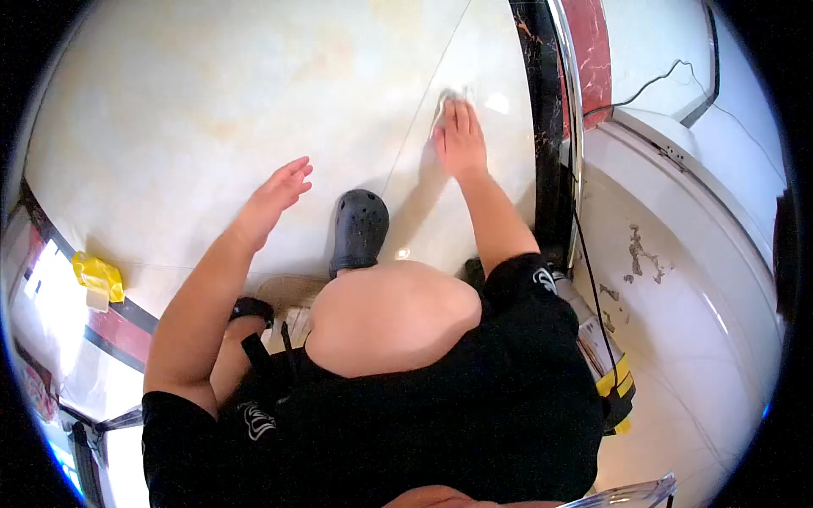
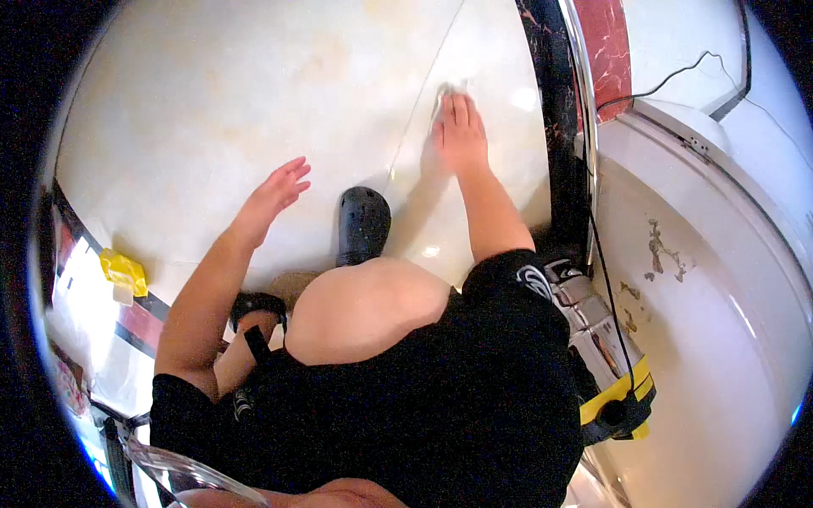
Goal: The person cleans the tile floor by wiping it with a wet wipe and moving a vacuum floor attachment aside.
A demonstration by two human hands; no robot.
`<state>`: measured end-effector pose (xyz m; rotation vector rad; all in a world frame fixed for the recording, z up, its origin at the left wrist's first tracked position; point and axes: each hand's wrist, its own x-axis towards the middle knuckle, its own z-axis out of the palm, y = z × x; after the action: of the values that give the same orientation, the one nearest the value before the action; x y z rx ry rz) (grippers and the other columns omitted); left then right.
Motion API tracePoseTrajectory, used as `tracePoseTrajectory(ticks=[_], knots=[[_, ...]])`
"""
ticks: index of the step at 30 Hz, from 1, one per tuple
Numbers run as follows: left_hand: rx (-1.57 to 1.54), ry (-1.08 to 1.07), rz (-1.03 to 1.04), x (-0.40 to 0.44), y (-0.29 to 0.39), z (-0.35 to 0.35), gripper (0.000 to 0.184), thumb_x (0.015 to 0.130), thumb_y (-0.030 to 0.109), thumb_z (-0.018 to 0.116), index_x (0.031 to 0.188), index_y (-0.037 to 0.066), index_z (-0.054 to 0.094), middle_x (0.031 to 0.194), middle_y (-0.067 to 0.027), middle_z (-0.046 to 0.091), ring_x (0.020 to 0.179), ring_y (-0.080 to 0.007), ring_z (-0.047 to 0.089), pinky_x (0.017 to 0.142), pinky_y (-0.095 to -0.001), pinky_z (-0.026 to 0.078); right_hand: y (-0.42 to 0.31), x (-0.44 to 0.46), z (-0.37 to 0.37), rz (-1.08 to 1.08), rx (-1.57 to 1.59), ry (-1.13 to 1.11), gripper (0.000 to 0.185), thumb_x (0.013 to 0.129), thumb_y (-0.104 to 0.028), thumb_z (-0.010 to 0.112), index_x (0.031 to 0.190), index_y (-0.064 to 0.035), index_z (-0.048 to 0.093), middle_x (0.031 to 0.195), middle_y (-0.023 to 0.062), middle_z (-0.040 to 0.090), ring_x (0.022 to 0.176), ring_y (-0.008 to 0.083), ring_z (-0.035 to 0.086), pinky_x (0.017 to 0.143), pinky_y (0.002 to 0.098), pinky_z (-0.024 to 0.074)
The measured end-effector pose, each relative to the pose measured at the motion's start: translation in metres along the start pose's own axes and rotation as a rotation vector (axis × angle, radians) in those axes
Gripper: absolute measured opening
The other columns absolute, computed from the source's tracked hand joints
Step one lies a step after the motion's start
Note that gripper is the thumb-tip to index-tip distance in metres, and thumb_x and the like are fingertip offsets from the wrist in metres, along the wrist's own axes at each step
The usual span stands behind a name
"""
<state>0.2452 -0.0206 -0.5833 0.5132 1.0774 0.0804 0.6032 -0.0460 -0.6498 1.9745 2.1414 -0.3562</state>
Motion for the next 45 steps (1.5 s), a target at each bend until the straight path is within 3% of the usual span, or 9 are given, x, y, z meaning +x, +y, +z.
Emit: tracePoseTrajectory(ticks=[9, 17, 22, 24, 26, 29, 32, 35, 45], knots=[[-0.003, -0.021, 0.005, -0.002, 0.004, -0.001, 0.063, 0.094, 0.045, 0.042, 0.142, 0.008, 0.027, 0.143, -0.0121, 0.036, 0.129, -0.0230, 0.038, 0.109, -0.0375, 0.024, 0.004, -0.069, 0.026, 0.013, 0.038, -0.125, 0.057, 0.088, -0.027, 0.047, 0.139, -0.0070, 0.031, 0.143, 0.0133, 0.031, 0.131, 0.0331, 0.031, 0.109, 0.0409, 0.0281], [0.033, -0.015, 0.003, 0.000, 0.000, 0.004, 0.061, 0.093, 0.045, 0.045, 0.141, 0.010, 0.030, 0.142, -0.0100, 0.038, 0.127, -0.0219, 0.041, 0.106, -0.0378, 0.027, -0.010, 0.023, 0.016, 0.046, -0.133, 0.085, 0.060, 0.086, -0.028, 0.051, 0.136, -0.0003, 0.033, 0.136, 0.0177, 0.037, 0.129, 0.0341, 0.032, 0.108, 0.0432, 0.0272], [-0.003, 0.013, -0.026, 0.009, -0.004, 0.003, 0.061, 0.095, 0.044, 0.042, 0.142, 0.008, 0.029, 0.143, -0.0116, 0.036, 0.128, -0.0231, 0.038, 0.109, -0.0385, 0.025, -0.040, 0.036, -0.011, -0.247, 0.212, 0.049, 0.048, 0.084, -0.032, 0.052, 0.126, -0.0087, 0.050, 0.131, 0.0178, 0.042, 0.125, 0.0338, 0.037, 0.105, 0.0447, 0.0301], [-0.002, 0.035, -0.024, 0.009, 0.000, 0.003, 0.061, 0.095, 0.044, 0.042, 0.142, 0.008, 0.029, 0.143, -0.0115, 0.036, 0.128, -0.0229, 0.038, 0.109, -0.0384, 0.024, -0.010, 0.072, -0.057, 0.005, 0.009, 0.015, 0.039, 0.079, -0.029, 0.059, 0.114, -0.0122, 0.057, 0.125, 0.0174, 0.047, 0.119, 0.0336, 0.042, 0.100, 0.0468, 0.0338], [0.001, 0.053, -0.023, 0.010, 0.001, 0.000, 0.061, 0.095, 0.044, 0.042, 0.142, 0.008, 0.029, 0.143, -0.0114, 0.037, 0.128, -0.0227, 0.038, 0.109, -0.0383, 0.024, 0.061, 0.092, -0.037, 0.288, 0.032, 0.662, 0.045, 0.070, -0.025, 0.069, 0.110, -0.0096, 0.055, 0.120, 0.0184, 0.049, 0.112, 0.0353, 0.045, 0.096, 0.0495, 0.0357], [0.021, 0.067, -0.034, 0.014, 0.000, -0.004, 0.064, 0.093, 0.047, 0.044, 0.142, 0.008, 0.029, 0.143, -0.0122, 0.036, 0.128, -0.0241, 0.039, 0.107, -0.0385, 0.026, 0.150, 0.102, -0.061, 0.792, -0.242, 0.309, 0.083, 0.074, -0.047, 0.065, 0.141, -0.0109, 0.031, 0.145, 0.0231, 0.027, 0.133, 0.0396, 0.025, 0.104, 0.0541, 0.0267], [0.006, 0.079, -0.016, 0.013, 0.007, -0.002, 0.065, 0.093, 0.047, 0.045, 0.142, 0.008, 0.028, 0.143, -0.0123, 0.036, 0.129, -0.0240, 0.039, 0.108, -0.0389, 0.026, 0.176, 0.104, -0.074, 1.030, -0.069, 0.015, 0.096, 0.074, -0.048, 0.066, 0.146, -0.0138, 0.013, 0.147, 0.0117, 0.030, 0.136, 0.0368, 0.021, 0.109, 0.0532, 0.0161], [-0.015, 0.090, -0.024, 0.017, 0.008, -0.001, 0.061, 0.094, 0.044, 0.042, 0.142, 0.009, 0.028, 0.143, -0.0099, 0.036, 0.129, -0.0217, 0.038, 0.108, -0.0370, 0.024, 0.186, 0.105, -0.065, 0.910, -0.203, 0.087, 0.082, 0.073, -0.042, 0.070, 0.139, -0.0131, 0.031, 0.125, 0.0162, 0.052, 0.116, 0.0358, 0.048, 0.097, 0.0486, 0.0386], [-0.018, 0.052, -0.017, 0.015, 0.007, 0.002, 0.060, 0.094, 0.041, 0.045, 0.142, 0.008, 0.029, 0.143, -0.0108, 0.037, 0.129, -0.0211, 0.037, 0.108, -0.0373, 0.025, 0.126, 0.061, -0.040, 0.484, 0.113, 0.412, 0.045, 0.068, -0.020, 0.066, 0.112, -0.0104, 0.060, 0.101, 0.0136, 0.060, 0.090, 0.0330, 0.057, 0.079, 0.0443, 0.0461]])
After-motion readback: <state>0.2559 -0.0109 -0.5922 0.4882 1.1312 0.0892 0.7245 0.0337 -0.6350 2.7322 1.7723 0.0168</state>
